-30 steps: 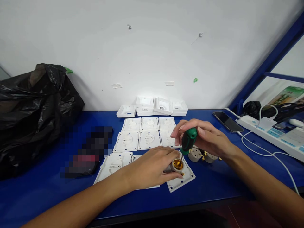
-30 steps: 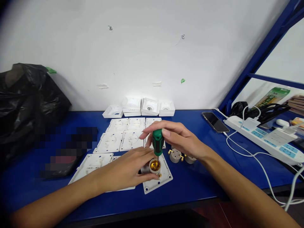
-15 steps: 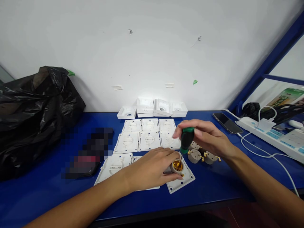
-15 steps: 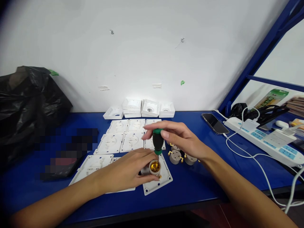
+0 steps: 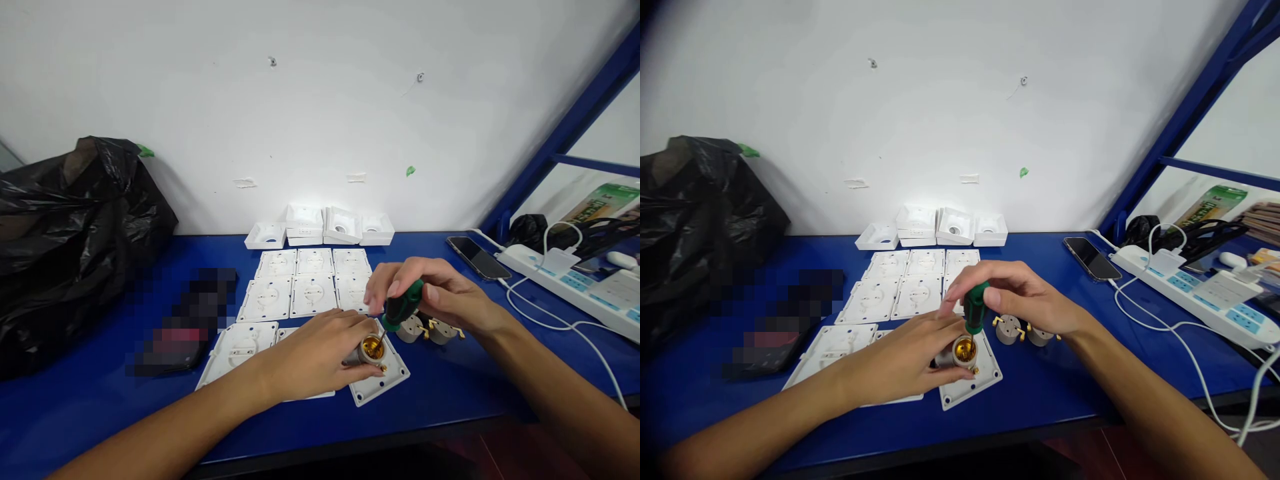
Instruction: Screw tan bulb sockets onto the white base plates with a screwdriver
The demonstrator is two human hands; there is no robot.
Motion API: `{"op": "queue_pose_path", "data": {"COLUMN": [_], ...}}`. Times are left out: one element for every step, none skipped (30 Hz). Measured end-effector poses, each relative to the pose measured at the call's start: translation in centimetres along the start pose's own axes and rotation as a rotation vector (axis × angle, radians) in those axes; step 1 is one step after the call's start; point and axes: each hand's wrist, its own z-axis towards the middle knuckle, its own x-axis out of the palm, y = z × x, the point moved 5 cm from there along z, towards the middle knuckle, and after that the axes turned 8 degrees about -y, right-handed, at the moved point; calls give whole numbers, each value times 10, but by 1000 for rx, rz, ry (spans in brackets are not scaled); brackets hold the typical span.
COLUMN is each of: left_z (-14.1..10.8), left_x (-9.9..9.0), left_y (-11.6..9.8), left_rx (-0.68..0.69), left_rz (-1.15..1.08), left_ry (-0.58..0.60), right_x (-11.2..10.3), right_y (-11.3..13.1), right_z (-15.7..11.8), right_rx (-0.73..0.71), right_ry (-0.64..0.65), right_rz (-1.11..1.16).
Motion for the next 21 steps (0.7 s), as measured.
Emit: {"op": "queue_pose_path", "data": {"left_z": [0,0,0,0,-1,-1,-1,-1,-1,-1,-1,-1,-1,0,0,0,-1,-1,-1,-1,-1], "left_x": [0,0,0,0,0,0,0,0,0,0,0,0,0,0,-1,-1,0,0,0,1,1], "left_y": [0,0,0,0,0,0,0,0,0,0,0,0,0,0,0,0,0,1,1,2,2], "left_rx": [1,2,3,4,6,8,11,14,15,16,15,15,15,14,13,12,10,7,5,3,3], "left_rz": [6,13,21,27,34,39,41,41,38,36,34,32,29,28,26,23,19,14,10,5,1], "left_ry": [2,1,-2,-6,-11,-16,-19,-22,-23,-24,-23,-23,-22,-21,-21,-20,-19,-17,-17,-18,-19], "right_x": [1,1,2,3,4,5,6,6,7,7,6,5,4,3,3,3,4,3,3,1,0], "right_y": [0,-1,-2,-2,-3,-3,-3,-3,-3,-2,-1,-1,0,0,1,1,1,1,0,0,-1], "right_z": [0,1,1,2,2,2,2,1,1,0,-1,-1,-2,-2,-2,-2,-1,-1,0,1,1], "right_rx": [-14,-27,-37,-40,-33,-20,-3,18,39,59,77,94,108,117,121,121,119,112,99,78,57], "right_ry": [6,0,-15,-33,-46,-54,-54,-51,-47,-48,-53,-60,-66,-64,-53,-37,-26,-28,-46,-73,-103], "right_rz": [10,15,15,11,10,19,35,53,71,83,91,95,98,103,111,114,112,105,95,87,81]}}
